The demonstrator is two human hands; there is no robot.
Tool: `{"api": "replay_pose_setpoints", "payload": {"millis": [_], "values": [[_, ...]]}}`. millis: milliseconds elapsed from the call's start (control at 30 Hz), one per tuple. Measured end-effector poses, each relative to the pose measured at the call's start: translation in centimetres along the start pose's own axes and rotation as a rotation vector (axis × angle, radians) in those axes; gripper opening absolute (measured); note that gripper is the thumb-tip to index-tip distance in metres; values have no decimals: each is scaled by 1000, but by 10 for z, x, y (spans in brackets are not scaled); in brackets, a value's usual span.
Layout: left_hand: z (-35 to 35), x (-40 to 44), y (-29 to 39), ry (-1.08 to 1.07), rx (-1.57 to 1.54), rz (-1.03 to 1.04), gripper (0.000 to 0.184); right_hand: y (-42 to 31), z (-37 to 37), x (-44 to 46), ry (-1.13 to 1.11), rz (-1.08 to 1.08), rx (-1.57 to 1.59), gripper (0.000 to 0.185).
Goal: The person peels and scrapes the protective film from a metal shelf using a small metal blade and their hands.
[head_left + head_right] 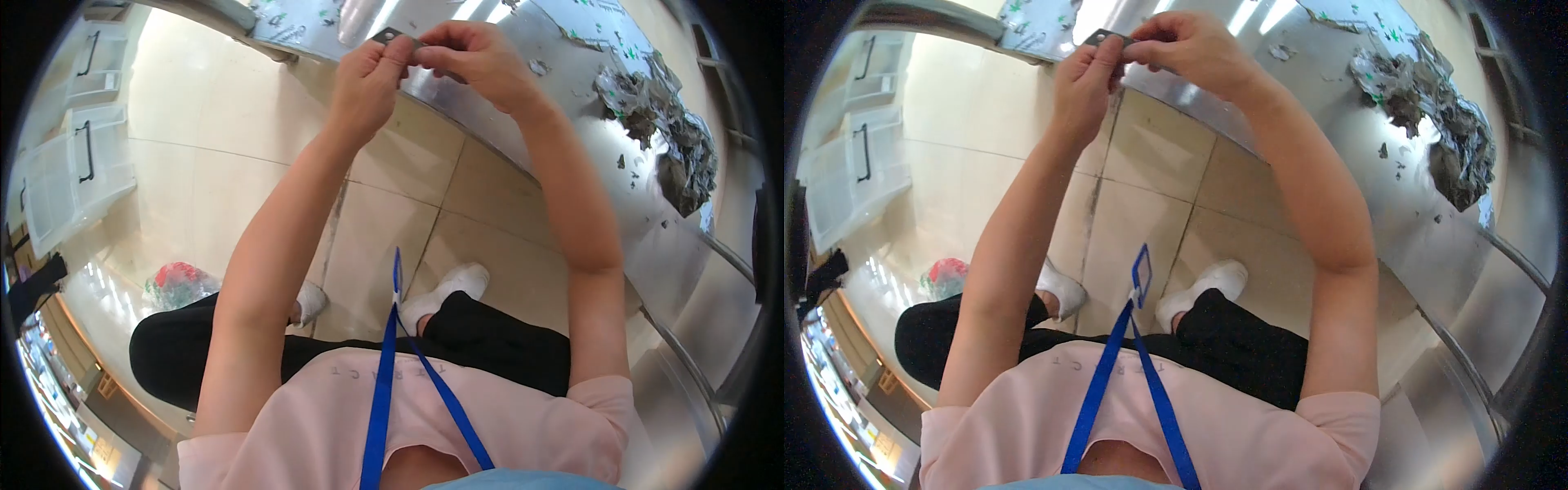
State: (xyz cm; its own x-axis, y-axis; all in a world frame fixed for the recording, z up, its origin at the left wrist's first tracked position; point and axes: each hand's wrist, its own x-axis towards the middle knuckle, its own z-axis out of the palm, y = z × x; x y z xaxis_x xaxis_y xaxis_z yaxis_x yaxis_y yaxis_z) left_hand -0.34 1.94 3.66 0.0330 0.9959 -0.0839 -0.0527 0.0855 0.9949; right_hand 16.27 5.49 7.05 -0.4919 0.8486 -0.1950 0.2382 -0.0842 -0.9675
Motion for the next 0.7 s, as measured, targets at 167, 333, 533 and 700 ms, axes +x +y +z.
{"api": "replay_pose_setpoints", "payload": {"millis": [167, 333, 533, 700], "values": [[12, 1, 5, 92, -12, -6, 36, 25, -32, 3, 239, 1, 143, 22], [9, 0, -22, 252, -182, -95, 35, 56, -106, 7, 483, 12, -901, 36], [19, -15, -50, 363, -234, -98, 33, 57, -121, 13, 703, 173, -1234, 32], [11, -30, -35, 335, -343, -178, 32, 94, -141, 23, 795, -85, -1319, 34]]}}
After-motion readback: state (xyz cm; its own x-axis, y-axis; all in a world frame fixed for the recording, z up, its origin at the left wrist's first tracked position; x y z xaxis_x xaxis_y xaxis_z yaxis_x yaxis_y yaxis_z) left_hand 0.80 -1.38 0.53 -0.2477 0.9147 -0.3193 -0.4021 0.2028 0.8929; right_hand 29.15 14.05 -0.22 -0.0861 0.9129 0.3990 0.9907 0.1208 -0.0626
